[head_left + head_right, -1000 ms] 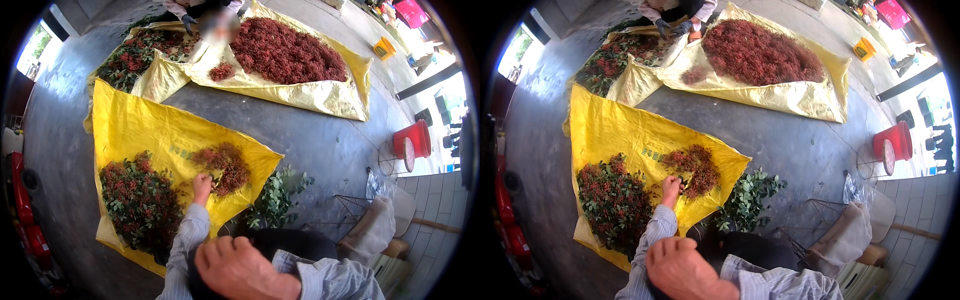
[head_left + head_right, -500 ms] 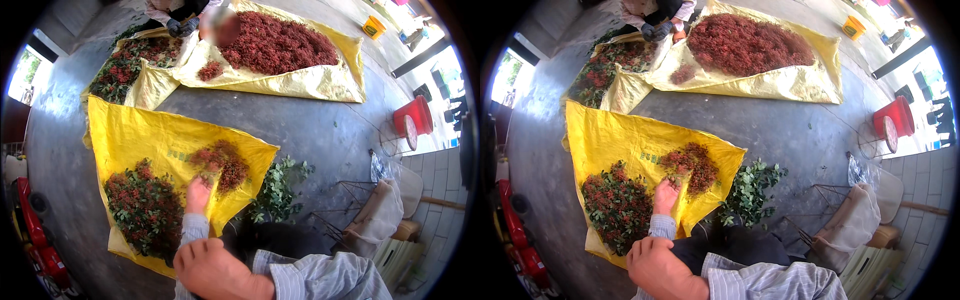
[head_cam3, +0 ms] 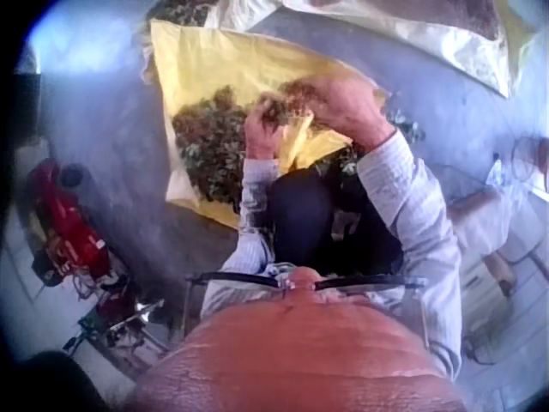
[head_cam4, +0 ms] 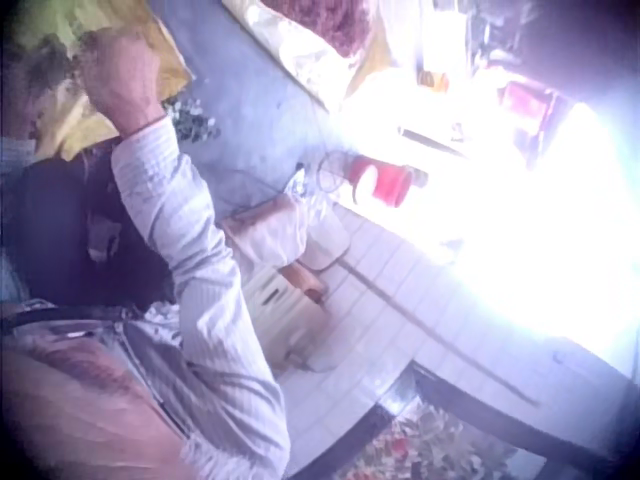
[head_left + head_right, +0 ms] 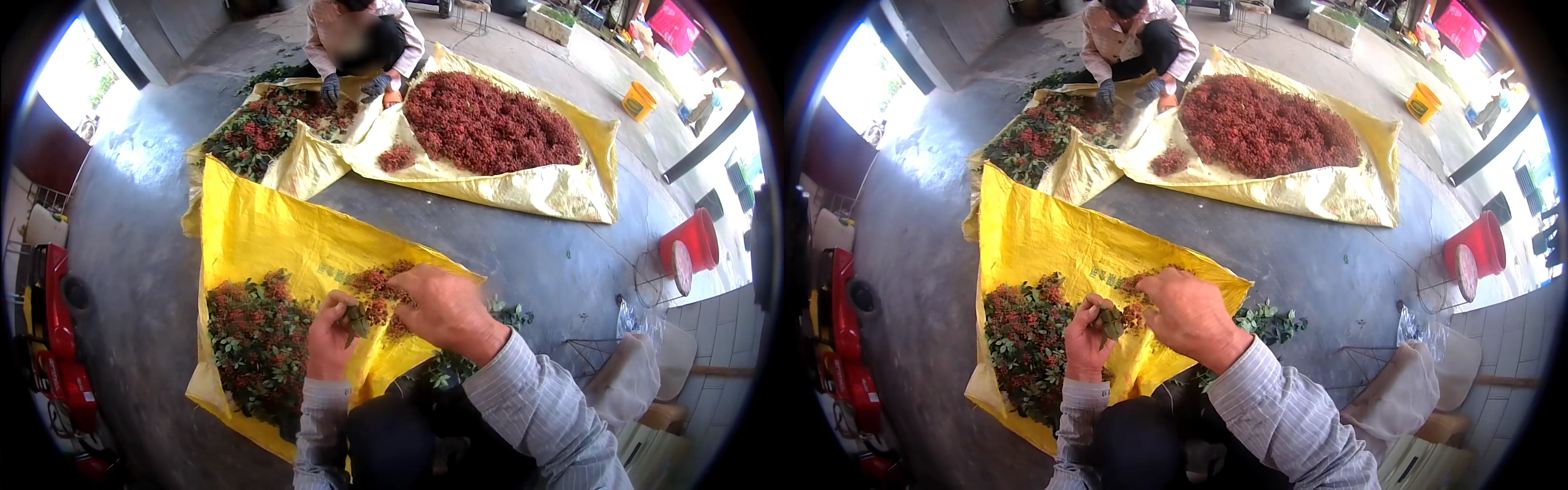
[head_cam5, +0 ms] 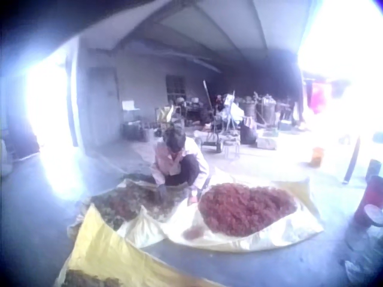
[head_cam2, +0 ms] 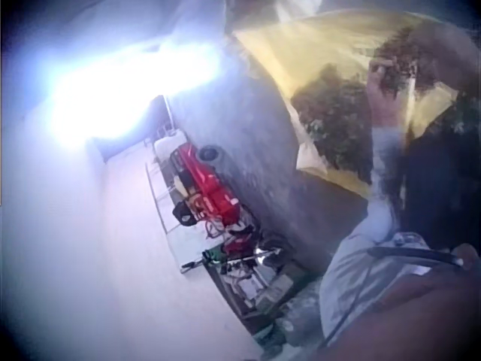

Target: The person picks berries from stems by hand, dropping the fruit into a pile on a yellow cloth on the floor.

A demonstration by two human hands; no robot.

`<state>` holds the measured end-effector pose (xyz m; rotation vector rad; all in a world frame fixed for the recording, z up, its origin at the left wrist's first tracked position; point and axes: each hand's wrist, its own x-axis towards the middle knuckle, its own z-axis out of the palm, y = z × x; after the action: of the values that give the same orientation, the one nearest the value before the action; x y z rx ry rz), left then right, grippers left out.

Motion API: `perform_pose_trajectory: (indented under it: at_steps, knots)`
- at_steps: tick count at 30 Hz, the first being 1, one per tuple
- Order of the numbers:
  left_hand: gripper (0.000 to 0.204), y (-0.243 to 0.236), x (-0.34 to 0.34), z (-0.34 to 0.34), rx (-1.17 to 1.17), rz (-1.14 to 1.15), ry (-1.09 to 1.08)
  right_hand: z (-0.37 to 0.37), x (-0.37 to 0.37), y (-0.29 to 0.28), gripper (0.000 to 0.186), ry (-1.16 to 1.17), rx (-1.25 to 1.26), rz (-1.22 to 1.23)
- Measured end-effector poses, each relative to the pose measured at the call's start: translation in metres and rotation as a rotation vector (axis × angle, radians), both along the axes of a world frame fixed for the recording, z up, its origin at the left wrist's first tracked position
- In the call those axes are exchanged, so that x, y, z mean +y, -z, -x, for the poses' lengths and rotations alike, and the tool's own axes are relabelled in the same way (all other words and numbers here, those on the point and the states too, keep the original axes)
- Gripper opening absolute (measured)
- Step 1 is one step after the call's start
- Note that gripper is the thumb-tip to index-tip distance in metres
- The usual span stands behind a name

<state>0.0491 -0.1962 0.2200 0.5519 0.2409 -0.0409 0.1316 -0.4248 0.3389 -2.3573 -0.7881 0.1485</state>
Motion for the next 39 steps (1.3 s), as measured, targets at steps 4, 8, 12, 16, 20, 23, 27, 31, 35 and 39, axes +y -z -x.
perform_pose_trajectory:
  at_steps: [4,8,12,16,20,23,27,31,35,39]
  knots:
    - [0.01,-0.011,-0.001,0.002,-0.04,0.027,-0.033,0.008,0.014,0.0,0.036,-0.118,0.024,-0.046]
    - [0.011,-0.031,-0.006,0.002,-0.027,0.054,-0.047,0.006,0.023,-0.001,0.021,-0.107,0.08,-0.009]
    - [0.011,-0.042,-0.004,0.002,-0.083,0.077,-0.032,0.003,0.022,0.0,0.016,-0.06,0.107,0.039]
    - [0.012,-0.045,-0.006,0.001,-0.103,0.127,-0.023,0.004,0.025,0.003,0.018,-0.033,0.04,-0.01]
    - [0.007,-0.039,-0.012,-0.002,0.075,-0.13,-0.11,0.0,0.02,0.013,0.02,0.129,-0.022,0.0]
    - [0.005,-0.003,-0.01,0.002,0.169,-0.27,-0.06,-0.007,0.013,0.004,0.018,0.216,-0.039,-0.053]
    - [0.007,0.066,-0.039,0.012,0.277,-0.528,0.254,-0.015,-0.003,0.001,0.017,0.298,-0.123,-0.106]
    - [0.017,0.146,-0.085,0.027,0.214,-0.729,0.701,-0.016,-0.015,-0.006,0.016,0.341,-0.123,-0.081]
    - [0.024,0.207,-0.129,0.052,-0.179,-1.257,0.614,-0.015,-0.015,-0.008,0.018,0.322,-0.13,-0.068]
    - [0.024,0.231,-0.151,0.059,-0.325,-1.65,0.667,-0.018,-0.028,-0.012,0.02,0.344,-0.067,0.008]
